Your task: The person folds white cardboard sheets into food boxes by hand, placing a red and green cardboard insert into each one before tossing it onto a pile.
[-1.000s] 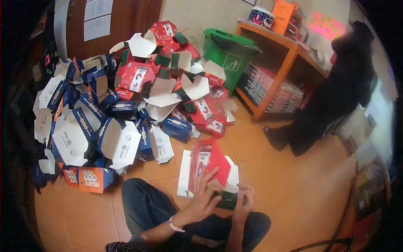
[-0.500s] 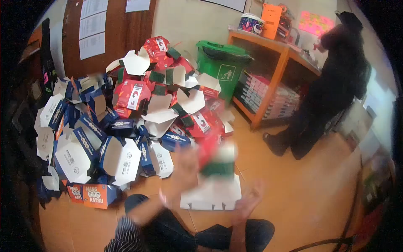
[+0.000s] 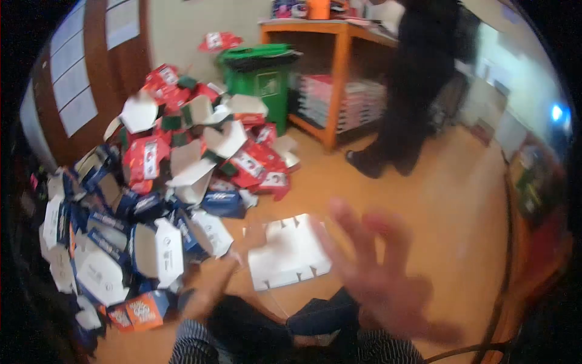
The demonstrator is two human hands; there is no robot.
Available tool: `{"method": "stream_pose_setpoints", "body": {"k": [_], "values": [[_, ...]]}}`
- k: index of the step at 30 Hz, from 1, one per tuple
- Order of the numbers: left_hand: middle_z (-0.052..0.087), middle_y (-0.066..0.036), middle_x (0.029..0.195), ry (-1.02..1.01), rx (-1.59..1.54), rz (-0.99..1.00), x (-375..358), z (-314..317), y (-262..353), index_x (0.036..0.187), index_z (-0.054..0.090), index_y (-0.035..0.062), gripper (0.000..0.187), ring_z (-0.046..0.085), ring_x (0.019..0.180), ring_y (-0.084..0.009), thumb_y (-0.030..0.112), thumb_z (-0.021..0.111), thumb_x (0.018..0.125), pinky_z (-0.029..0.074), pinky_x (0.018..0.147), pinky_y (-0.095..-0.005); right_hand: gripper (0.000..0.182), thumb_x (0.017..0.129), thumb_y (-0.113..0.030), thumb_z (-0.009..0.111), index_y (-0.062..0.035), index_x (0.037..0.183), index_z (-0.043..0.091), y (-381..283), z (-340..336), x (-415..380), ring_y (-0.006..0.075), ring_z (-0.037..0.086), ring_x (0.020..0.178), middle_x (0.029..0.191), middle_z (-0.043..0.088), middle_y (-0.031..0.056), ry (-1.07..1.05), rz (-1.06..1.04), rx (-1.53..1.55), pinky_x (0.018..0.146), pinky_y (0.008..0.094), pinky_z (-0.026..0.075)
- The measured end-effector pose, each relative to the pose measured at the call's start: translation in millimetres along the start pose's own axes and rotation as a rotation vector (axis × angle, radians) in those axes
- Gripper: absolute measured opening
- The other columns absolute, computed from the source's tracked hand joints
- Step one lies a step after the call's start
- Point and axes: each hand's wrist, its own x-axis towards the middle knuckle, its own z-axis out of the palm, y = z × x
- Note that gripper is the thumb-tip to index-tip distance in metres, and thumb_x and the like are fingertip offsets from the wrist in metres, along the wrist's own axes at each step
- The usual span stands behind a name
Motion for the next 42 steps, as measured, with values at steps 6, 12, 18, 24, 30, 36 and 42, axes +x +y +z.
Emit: {"method": "stream_pose_setpoints", "body": {"k": [6, 12, 18, 24, 30, 36, 42], "values": [[0.052, -0.017, 0.099, -0.844, -0.299, -0.101, -110, 0, 198, 0.104, 0.051, 0.0080, 0.032, 0.055, 0.086, -0.0333, 0.018, 0.056, 0.073, 0.046, 0.072, -0.0443, 0.029, 0.076, 0.008, 0.052, -0.0097, 0.099, 0.050, -38, 33, -20, 0.0357, 0.034, 0.120, 0.128, 0.036, 0.0192, -0.041, 0.071, -0.019, 0.103, 0.0572, 0.013], [0.056, -0.014, 0.104, -1.153, -0.554, -0.061, -258, 76, 146, 0.103, 0.057, 0.0089, 0.044, 0.055, 0.095, -0.0286, 0.034, 0.065, 0.068, 0.046, 0.080, -0.0363, 0.060, 0.083, -0.036, 0.053, -0.0024, 0.128, 0.033, 7, -12, -15, 0.0233, 0.028, 0.126, 0.133, 0.033, 0.0148, -0.145, -0.042, 0.289, 0.104, 0.0381, 0.018], [0.060, -0.011, 0.101, -1.116, -0.727, -0.185, -215, 22, 125, 0.103, 0.060, 0.0092, 0.040, 0.057, 0.092, -0.0277, 0.032, 0.064, 0.071, 0.044, 0.083, -0.0341, 0.061, 0.088, -0.054, 0.028, -0.0057, 0.124, 0.036, 104, -41, -144, 0.0241, 0.022, 0.128, 0.133, 0.030, 0.0119, 0.193, 0.583, 0.062, 0.103, 0.0433, 0.018], [0.062, -0.014, 0.076, -1.021, -0.481, -0.103, -193, 17, 134, 0.097, 0.060, 0.0110, 0.027, 0.061, 0.066, -0.0292, 0.021, 0.055, 0.072, 0.049, 0.062, -0.0351, 0.043, 0.093, -0.038, 0.030, -0.0040, 0.118, 0.040, 121, -20, -210, 0.0255, 0.035, 0.121, 0.127, 0.039, 0.0117, 0.514, 1.028, 0.369, 0.097, 0.0419, 0.029], [0.064, -0.009, 0.078, -1.183, -0.919, -0.208, -189, 21, 123, 0.098, 0.060, 0.0112, 0.032, 0.062, 0.071, -0.0191, 0.022, 0.067, 0.069, 0.048, 0.068, -0.0306, 0.039, 0.093, -0.034, 0.034, -0.0015, 0.114, 0.043, 111, -43, -213, 0.0268, 0.042, 0.116, 0.122, 0.043, 0.0152, 0.580, 0.889, 0.324, 0.095, 0.0429, 0.034], [0.060, -0.019, 0.078, -1.067, -0.586, -0.194, -215, 21, 121, 0.081, 0.060, 0.0070, 0.022, 0.058, 0.072, -0.0351, 0.023, 0.044, 0.081, 0.047, 0.066, -0.0422, 0.036, 0.093, -0.030, 0.036, -0.0013, 0.113, 0.044, 119, -41, -225, 0.0259, 0.045, 0.112, 0.117, 0.047, 0.0138, 0.609, 0.982, 0.323, 0.093, 0.0416, 0.036], [0.059, -0.018, 0.069, -0.630, -0.434, -0.438, -135, -21, 114, 0.076, 0.059, 0.0055, 0.018, 0.057, 0.065, -0.0345, 0.021, 0.050, 0.080, 0.044, 0.058, -0.0432, 0.028, 0.093, -0.023, 0.039, -0.0048, 0.114, 0.044, 147, -30, -232, 0.0237, 0.047, 0.108, 0.116, 0.047, 0.0103, 0.503, 1.164, 0.186, 0.090, 0.0396, 0.039]]}}
